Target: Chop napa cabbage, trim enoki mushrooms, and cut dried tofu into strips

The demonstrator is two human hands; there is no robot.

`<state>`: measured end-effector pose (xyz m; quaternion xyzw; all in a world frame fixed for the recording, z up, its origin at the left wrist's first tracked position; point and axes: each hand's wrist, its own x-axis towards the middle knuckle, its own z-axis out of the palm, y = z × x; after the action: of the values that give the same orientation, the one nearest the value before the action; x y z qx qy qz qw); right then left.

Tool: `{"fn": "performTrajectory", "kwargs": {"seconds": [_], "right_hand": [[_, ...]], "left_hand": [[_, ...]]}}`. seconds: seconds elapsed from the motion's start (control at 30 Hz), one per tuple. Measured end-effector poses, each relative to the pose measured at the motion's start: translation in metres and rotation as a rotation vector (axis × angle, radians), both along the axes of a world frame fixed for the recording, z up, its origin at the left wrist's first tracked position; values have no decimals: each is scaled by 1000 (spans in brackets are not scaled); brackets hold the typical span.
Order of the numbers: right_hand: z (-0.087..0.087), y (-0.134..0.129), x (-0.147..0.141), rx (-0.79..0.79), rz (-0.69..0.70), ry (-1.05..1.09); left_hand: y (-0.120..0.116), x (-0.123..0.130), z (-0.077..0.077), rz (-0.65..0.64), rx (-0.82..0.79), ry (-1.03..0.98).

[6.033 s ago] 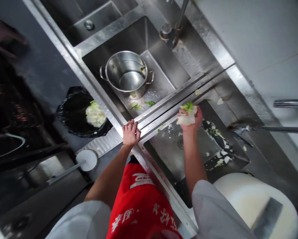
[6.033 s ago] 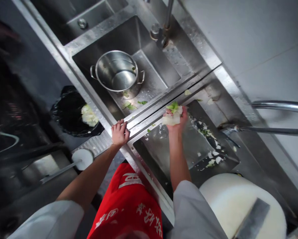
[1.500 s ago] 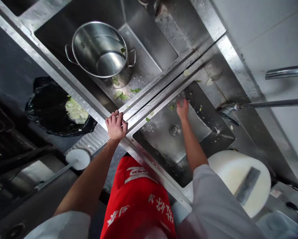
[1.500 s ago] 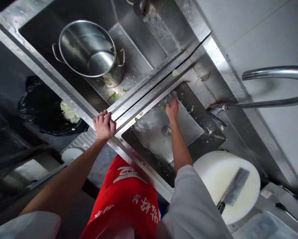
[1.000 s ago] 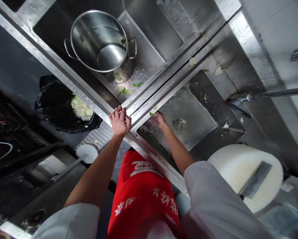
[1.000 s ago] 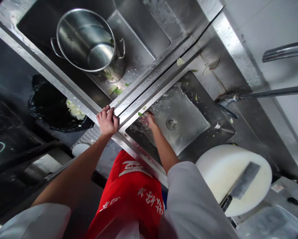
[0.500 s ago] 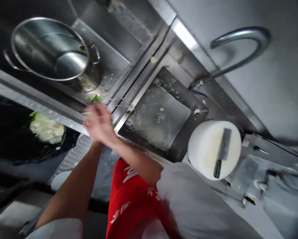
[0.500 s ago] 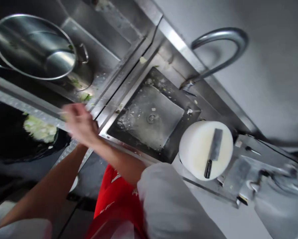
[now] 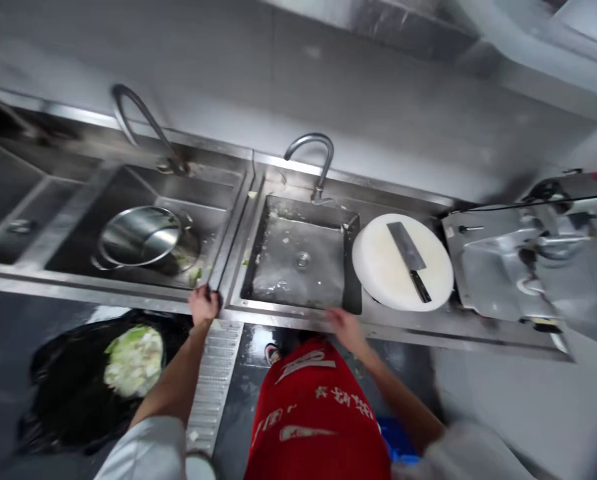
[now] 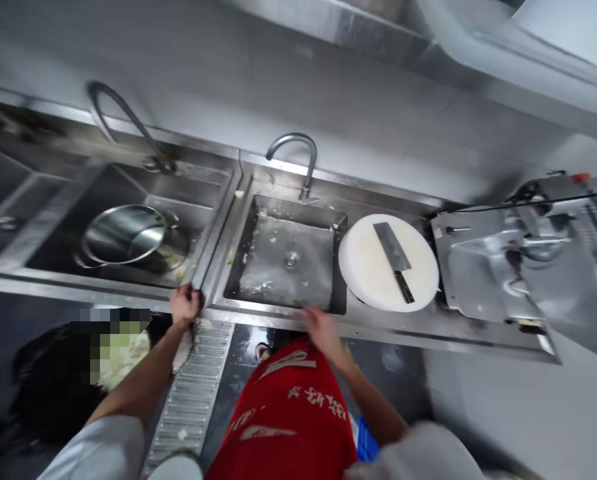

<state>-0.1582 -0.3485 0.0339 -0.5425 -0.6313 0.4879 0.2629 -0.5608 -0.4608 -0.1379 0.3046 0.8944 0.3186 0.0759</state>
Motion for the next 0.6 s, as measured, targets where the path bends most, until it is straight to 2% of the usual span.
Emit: {"fn": "performTrajectory", "kwargs": {"seconds": [0.07, 0.13, 0.2, 0.27, 0.37, 0.5, 0.57, 0.6], "right_hand": [[-11, 17, 81, 26, -110, -99], [-29, 39, 159, 32, -278, -196], [-46, 61, 219, 103, -407, -336], [-58, 83, 255, 191, -467, -486], [-66, 123, 268, 272, -437, -742], [-70, 174, 256, 253, -286, -1004], [-72, 192, 253, 218, -214, -1091], [-73, 198, 254, 208, -183, -1122]], "left_hand": [[-2, 2, 14, 24, -5, 25], [12, 10, 27, 27, 28, 71], [49, 19, 44, -67, 70, 81], [106, 29, 67, -200, 113, 65], [218, 38, 120, -296, 232, 79], [369, 36, 207, -194, 442, 122], [426, 31, 240, -136, 415, 55], [445, 30, 250, -106, 384, 0]]}}
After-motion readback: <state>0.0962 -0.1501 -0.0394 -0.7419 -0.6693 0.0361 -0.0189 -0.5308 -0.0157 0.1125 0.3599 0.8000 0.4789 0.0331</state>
